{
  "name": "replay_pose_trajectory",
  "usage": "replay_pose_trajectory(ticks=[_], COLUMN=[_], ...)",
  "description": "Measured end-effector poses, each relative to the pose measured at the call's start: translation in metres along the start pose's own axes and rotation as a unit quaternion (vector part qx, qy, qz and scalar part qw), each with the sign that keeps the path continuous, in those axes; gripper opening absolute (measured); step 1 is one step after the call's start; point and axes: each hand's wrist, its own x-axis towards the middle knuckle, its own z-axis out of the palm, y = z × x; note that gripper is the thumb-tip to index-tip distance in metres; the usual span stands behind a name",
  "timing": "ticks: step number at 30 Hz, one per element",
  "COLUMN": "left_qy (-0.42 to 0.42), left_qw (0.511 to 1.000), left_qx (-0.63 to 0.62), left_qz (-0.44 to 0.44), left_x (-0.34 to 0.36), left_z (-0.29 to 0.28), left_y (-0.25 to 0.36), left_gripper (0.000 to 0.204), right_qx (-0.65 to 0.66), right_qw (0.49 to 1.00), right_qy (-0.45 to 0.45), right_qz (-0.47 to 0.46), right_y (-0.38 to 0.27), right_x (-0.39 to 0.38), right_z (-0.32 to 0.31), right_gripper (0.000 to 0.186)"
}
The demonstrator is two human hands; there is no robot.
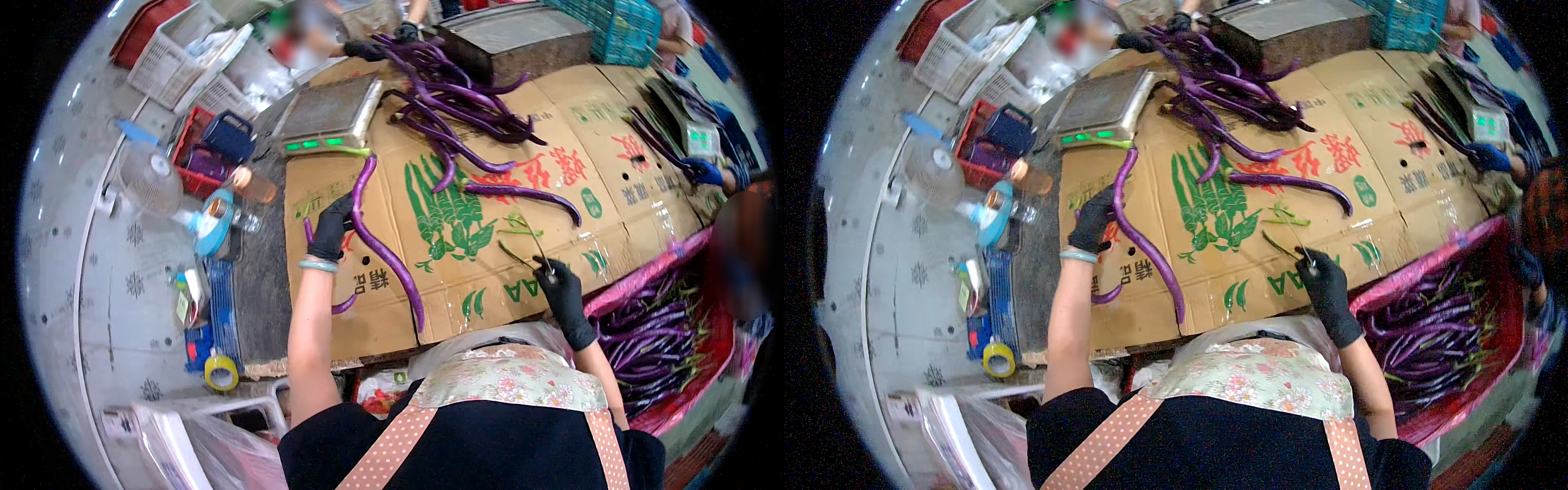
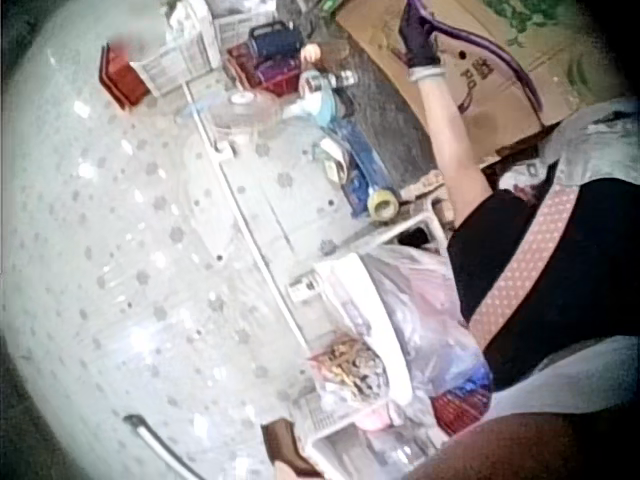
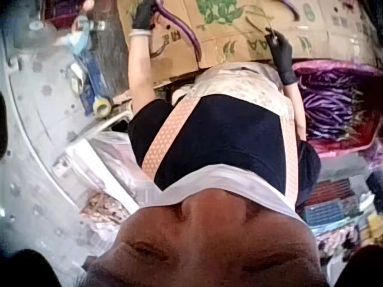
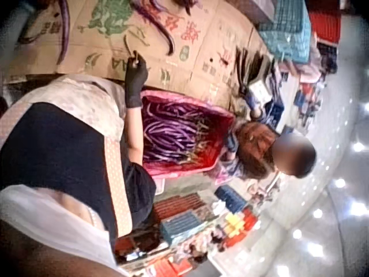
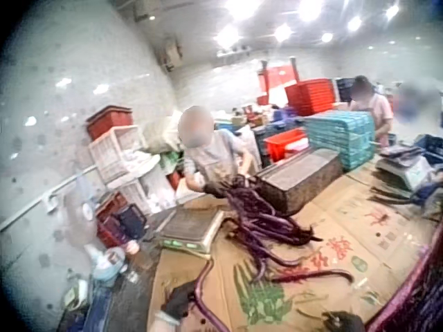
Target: The person trims the stems off long purple eggplants using a small knife and places them into a red basket. They also move a white basket and handle a plastic bag during the process.
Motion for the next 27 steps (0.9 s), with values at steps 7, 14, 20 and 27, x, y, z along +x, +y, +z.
replay_pose_trajectory(ticks=[7,14,20,27], left_qy=[0.178,0.190,0.304,0.155], left_qw=[0.977,0.978,0.884,0.983], left_qx=[0.097,0.087,0.352,0.025], left_qz=[0.064,0.015,0.049,-0.090], left_x=[-0.025,-0.022,0.020,0.038], left_z=[-0.038,-0.003,0.028,0.013], left_y=[-0.105,-0.148,-0.123,-0.089], left_gripper=[0.040,0.060,0.071,0.020], right_qx=[0.044,0.024,0.024,0.062], right_qw=[0.997,0.989,0.988,0.989], right_qy=[-0.060,-0.143,-0.155,-0.131], right_qz=[0.017,0.037,-0.005,0.009], right_y=[0.008,0.001,-0.002,-0.007], right_x=[-0.023,-0.026,-0.026,-0.029], right_z=[0.008,0.018,0.028,0.020], right_gripper=[0.026,0.023,0.024,0.025])
